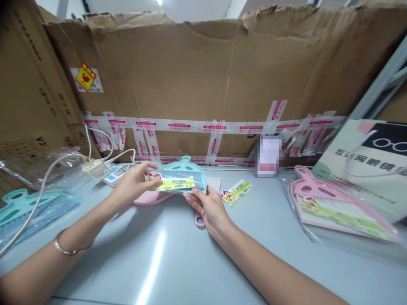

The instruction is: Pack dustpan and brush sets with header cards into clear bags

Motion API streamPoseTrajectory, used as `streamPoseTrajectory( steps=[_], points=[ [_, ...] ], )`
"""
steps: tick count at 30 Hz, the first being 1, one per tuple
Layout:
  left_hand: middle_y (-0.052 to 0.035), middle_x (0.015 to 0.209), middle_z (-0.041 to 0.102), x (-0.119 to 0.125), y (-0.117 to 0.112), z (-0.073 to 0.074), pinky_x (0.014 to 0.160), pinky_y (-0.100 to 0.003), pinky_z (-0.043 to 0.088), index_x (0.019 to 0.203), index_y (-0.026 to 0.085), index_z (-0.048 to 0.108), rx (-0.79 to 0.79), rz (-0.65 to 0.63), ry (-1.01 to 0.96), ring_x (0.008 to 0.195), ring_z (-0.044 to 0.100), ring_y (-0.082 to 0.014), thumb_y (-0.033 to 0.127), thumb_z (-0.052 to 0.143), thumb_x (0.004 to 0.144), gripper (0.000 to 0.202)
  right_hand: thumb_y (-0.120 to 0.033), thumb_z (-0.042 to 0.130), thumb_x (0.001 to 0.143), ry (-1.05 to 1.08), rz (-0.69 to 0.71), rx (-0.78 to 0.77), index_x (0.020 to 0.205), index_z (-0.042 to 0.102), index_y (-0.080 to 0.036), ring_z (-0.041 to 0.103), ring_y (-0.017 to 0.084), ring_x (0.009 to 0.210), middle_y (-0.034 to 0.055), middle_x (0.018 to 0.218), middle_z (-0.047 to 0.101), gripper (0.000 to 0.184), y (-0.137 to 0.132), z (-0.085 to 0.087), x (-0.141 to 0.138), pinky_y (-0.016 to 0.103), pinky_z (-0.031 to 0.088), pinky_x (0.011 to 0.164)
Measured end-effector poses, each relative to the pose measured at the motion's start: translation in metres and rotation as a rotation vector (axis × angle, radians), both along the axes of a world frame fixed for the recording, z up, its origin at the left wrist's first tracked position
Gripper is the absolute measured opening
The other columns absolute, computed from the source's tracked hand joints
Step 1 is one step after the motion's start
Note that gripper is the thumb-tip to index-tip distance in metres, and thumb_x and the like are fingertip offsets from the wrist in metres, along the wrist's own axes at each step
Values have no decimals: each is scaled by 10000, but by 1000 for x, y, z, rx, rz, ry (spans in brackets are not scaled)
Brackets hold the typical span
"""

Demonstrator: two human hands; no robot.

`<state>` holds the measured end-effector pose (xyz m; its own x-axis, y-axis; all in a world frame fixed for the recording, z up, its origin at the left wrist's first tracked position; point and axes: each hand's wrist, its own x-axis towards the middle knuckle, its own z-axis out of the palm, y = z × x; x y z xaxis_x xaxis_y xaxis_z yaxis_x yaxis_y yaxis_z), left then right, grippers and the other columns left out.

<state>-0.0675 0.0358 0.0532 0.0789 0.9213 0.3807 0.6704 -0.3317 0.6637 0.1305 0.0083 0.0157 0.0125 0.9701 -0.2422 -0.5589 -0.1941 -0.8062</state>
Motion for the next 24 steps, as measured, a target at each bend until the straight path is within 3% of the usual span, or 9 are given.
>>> streamPoseTrajectory(
  steps=[3, 5, 8, 11, 14, 19, 24],
  points=[
    [-83, 1037, 522, 1, 0, -2, 789, -368, 412, 1014, 196, 536, 181, 108, 173, 904, 535, -241, 286, 705, 647, 414, -102, 690, 662, -23, 11, 2, 790, 623, -141, 680, 126, 642, 30, 719, 702, 150, -2, 0, -2, 172, 576, 604],
    [-122, 1208, 429, 1, 1, -3, 929, -433, 350, 1077, 186, 484, 271, 160, 151, 1118, 442, -295, 308, 749, 597, 562, -92, 683, 660, -6, -3, 4, 795, 625, -145, 680, 127, 656, 33, 748, 708, 156, -2, 0, -2, 178, 575, 620],
    [-157, 1316, 349, 0, 3, -4, 1012, -464, 282, 1172, 183, 398, 149, 171, -76, 1252, 331, -316, 395, 770, 562, 746, -67, 659, 658, 48, -49, 16, 807, 619, -151, 684, 138, 697, 42, 791, 716, 176, -1, 2, 0, 184, 574, 642],
    [-184, 1265, 446, 1, 5, -8, 930, -408, 397, 1226, 178, 354, -213, 84, -387, 1158, 471, -295, 457, 736, 611, 775, -61, 663, 639, 82, -98, 54, 814, 609, -166, 682, 135, 704, 25, 793, 717, 211, 1, 3, 2, 189, 576, 651],
    [-153, 1067, 605, 4, 5, -13, 792, -362, 482, 1204, 168, 396, -409, -18, -480, 944, 612, -252, 443, 728, 640, 709, -98, 697, 617, 66, -92, 110, 824, 605, -174, 680, 138, 744, 11, 812, 717, 239, 0, 2, 1, 203, 577, 680],
    [-133, 1074, 626, 6, 3, -11, 623, -289, 498, 1152, 169, 457, -389, 29, -441, 836, 640, -211, 407, 746, 625, 646, -162, 732, 602, 21, -25, 102, 850, 606, -163, 681, 157, 793, 23, 859, 716, 278, -3, 0, -2, 234, 576, 718],
    [-127, 1046, 640, 0, 10, -13, 694, -309, 504, 1078, 160, 520, -345, 95, -438, 879, 630, -221, 347, 763, 591, 576, -140, 738, 601, -57, 39, 56, 855, 600, -160, 683, 126, 659, 13, 777, 715, 290, -8, 3, -4, 182, 568, 622]
  ],
)
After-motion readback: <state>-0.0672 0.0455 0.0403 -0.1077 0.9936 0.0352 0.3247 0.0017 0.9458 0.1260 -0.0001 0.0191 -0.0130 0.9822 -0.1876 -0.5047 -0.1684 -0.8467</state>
